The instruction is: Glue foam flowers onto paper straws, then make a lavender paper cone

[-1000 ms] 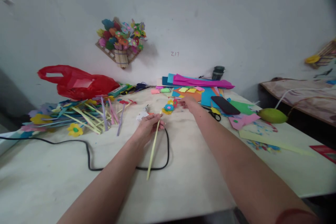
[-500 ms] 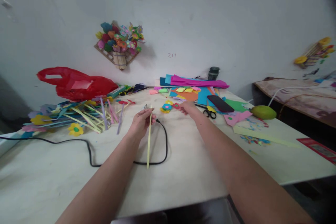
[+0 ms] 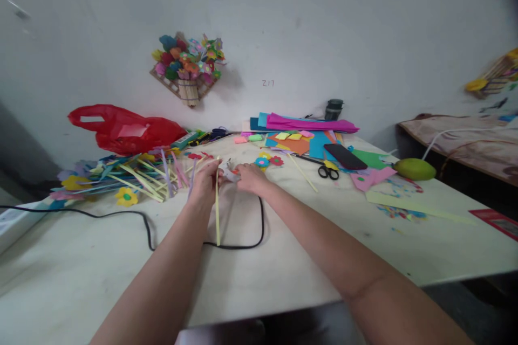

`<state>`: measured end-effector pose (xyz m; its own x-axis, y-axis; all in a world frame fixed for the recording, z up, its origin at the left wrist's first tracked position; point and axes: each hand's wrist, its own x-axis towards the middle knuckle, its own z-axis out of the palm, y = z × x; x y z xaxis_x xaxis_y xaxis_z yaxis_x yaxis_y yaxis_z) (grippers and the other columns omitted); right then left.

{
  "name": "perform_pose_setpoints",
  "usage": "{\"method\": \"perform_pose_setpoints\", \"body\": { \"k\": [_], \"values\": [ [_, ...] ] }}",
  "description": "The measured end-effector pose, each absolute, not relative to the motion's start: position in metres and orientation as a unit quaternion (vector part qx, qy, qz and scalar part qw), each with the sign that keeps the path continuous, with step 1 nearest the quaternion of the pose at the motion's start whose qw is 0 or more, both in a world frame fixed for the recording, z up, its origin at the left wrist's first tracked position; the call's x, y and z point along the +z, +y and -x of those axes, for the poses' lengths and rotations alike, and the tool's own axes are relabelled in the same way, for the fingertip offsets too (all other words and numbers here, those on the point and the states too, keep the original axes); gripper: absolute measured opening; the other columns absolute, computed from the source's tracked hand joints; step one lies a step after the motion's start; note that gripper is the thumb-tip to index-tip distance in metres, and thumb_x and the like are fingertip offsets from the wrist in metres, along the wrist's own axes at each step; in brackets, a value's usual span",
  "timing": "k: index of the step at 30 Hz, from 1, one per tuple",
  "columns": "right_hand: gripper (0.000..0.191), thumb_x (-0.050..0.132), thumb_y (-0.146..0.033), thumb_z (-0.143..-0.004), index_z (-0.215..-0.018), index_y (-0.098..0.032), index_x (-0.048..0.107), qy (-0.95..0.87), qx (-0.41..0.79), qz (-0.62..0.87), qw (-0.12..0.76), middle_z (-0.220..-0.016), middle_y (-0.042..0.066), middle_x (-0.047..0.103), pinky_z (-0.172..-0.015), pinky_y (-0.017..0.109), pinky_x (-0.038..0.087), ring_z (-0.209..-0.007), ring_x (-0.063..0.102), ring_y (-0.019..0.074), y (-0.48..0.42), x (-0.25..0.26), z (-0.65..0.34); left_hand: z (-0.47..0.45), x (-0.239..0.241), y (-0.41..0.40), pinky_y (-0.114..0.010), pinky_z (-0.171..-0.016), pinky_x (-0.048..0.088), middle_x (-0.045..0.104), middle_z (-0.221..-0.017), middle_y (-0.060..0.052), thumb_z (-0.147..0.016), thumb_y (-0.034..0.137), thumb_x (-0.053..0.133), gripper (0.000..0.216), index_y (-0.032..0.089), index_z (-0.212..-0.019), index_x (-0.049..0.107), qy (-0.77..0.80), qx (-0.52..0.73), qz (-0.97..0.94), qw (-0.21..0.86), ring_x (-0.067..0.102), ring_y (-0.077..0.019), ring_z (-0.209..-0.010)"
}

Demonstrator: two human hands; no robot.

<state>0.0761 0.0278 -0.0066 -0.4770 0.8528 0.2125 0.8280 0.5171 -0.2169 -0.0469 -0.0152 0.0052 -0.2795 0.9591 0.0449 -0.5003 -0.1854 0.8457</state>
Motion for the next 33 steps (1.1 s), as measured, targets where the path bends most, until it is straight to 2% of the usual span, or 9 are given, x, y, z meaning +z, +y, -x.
{"method": "perform_pose_setpoints", "body": {
  "k": [4, 18, 27, 31, 33],
  "values": [
    [0.042, 0.055, -0.025, -0.069, -0.110, -0.015, 0.054, -0.849, 0.022, 0.504, 0.159, -0.103, 0.013, 0.062, -0.077, 0.033, 0.042, -0.097, 0.056, 0.0266, 0.022, -0.012, -0.063, 0.046, 0.002, -0.013, -0.014, -0.031, 0.023, 0.049, -0.047, 0.006, -0.064, 0.018, 0.063, 0.013, 0.016, -0.076, 0.058, 0.379, 0.706, -0.312, 0.510, 0.039, -0.0038, -0.034],
    [0.038, 0.054, -0.024, -0.071, -0.107, -0.014, 0.056, -0.830, -0.009, 0.527, 0.183, -0.099, 0.012, 0.061, -0.080, 0.033, 0.040, -0.094, 0.054, 0.0255, 0.025, -0.027, -0.059, 0.051, 0.004, -0.013, -0.014, -0.031, 0.021, 0.046, -0.043, 0.006, -0.062, 0.022, 0.064, 0.020, 0.014, -0.078, 0.056, 0.376, 0.704, -0.319, 0.511, 0.036, -0.0035, -0.032],
    [0.036, 0.055, -0.037, -0.075, -0.105, -0.017, 0.059, -0.814, 0.005, 0.557, 0.162, -0.101, 0.013, 0.061, -0.076, 0.031, 0.042, -0.099, 0.054, 0.0261, 0.027, -0.017, -0.078, 0.046, 0.005, -0.015, -0.014, -0.031, 0.020, 0.047, -0.045, 0.006, -0.064, 0.022, 0.065, 0.019, 0.014, -0.079, 0.055, 0.386, 0.697, -0.320, 0.512, 0.037, -0.0027, -0.030],
    [0.041, 0.057, -0.047, -0.072, -0.104, -0.021, 0.060, -0.786, 0.049, 0.588, 0.185, -0.100, 0.012, 0.063, -0.071, 0.030, 0.042, -0.096, 0.057, 0.0263, 0.037, -0.014, -0.087, 0.048, 0.003, -0.013, -0.014, -0.031, 0.019, 0.050, -0.047, 0.005, -0.065, 0.019, 0.063, 0.016, 0.014, -0.080, 0.057, 0.379, 0.702, -0.323, 0.509, 0.039, -0.0029, -0.031],
    [0.040, 0.059, -0.046, -0.069, -0.102, -0.023, 0.061, -0.765, 0.089, 0.605, 0.203, -0.097, 0.009, 0.065, -0.067, 0.029, 0.042, -0.091, 0.059, 0.0250, 0.044, -0.012, -0.092, 0.050, 0.002, -0.012, -0.015, -0.030, 0.019, 0.050, -0.046, 0.005, -0.066, 0.019, 0.062, 0.015, 0.014, -0.080, 0.057, 0.378, 0.704, -0.324, 0.507, 0.038, -0.0032, -0.030]
  ]
}}
